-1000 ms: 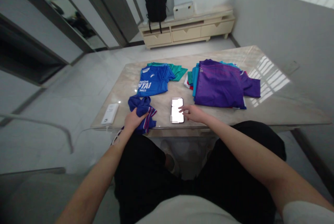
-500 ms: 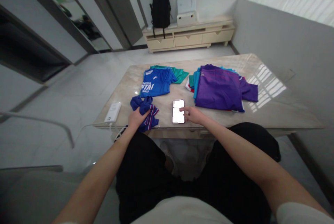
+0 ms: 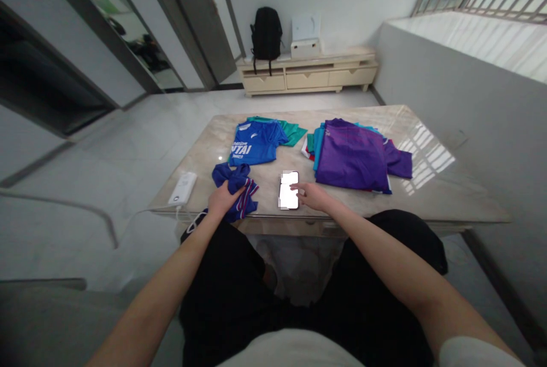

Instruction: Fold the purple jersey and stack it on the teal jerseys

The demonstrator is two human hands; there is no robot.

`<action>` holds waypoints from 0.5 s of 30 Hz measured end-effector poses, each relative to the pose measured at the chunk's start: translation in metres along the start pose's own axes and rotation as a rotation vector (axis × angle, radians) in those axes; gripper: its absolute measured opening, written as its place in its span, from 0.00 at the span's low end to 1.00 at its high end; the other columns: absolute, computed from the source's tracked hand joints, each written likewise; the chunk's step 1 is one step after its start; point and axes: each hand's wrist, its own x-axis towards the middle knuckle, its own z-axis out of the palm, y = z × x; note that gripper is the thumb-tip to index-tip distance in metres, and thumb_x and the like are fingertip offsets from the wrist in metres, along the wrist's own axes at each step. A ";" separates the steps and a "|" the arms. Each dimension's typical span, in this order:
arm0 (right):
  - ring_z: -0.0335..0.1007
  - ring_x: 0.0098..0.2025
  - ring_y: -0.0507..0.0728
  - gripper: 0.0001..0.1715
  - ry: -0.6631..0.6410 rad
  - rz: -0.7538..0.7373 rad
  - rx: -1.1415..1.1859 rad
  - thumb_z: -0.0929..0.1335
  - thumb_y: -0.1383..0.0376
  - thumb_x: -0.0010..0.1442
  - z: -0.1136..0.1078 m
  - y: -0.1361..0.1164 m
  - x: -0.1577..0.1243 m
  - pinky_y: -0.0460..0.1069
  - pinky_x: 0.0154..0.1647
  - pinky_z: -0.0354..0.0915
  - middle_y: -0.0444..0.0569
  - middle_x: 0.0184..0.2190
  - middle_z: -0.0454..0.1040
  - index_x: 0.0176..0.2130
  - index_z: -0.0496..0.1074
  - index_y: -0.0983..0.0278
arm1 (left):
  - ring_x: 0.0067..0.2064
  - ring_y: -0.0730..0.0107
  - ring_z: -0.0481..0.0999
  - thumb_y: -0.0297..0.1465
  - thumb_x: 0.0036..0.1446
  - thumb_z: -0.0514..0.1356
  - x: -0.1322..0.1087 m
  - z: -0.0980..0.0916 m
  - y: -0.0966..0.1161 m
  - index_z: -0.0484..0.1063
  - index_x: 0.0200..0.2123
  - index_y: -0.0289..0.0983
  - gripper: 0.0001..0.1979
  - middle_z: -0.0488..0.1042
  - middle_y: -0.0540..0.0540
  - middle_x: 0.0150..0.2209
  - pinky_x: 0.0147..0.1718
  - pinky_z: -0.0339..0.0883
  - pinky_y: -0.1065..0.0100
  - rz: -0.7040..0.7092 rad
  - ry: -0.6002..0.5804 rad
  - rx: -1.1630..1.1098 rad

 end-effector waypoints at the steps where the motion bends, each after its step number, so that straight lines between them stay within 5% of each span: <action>1: 0.78 0.32 0.52 0.28 -0.011 -0.007 0.009 0.67 0.73 0.63 0.000 0.000 0.000 0.45 0.37 0.69 0.49 0.46 0.83 0.61 0.73 0.63 | 0.49 0.41 0.82 0.64 0.58 0.52 0.000 -0.001 0.000 0.72 0.52 0.39 0.37 0.82 0.33 0.46 0.43 0.73 0.56 -0.004 -0.006 -0.003; 4: 0.78 0.31 0.50 0.29 -0.051 -0.021 0.039 0.65 0.73 0.64 0.002 0.001 0.000 0.44 0.35 0.70 0.51 0.53 0.80 0.63 0.70 0.64 | 0.48 0.41 0.82 0.63 0.57 0.54 0.002 -0.005 0.002 0.71 0.51 0.39 0.36 0.82 0.33 0.47 0.43 0.73 0.57 -0.006 -0.031 -0.011; 15: 0.78 0.34 0.53 0.31 -0.019 0.000 -0.001 0.68 0.71 0.60 0.004 0.003 -0.002 0.44 0.36 0.67 0.50 0.49 0.82 0.62 0.72 0.61 | 0.49 0.37 0.82 0.65 0.56 0.54 -0.006 -0.024 0.006 0.69 0.51 0.39 0.37 0.81 0.31 0.47 0.42 0.72 0.53 -0.115 -0.014 -0.056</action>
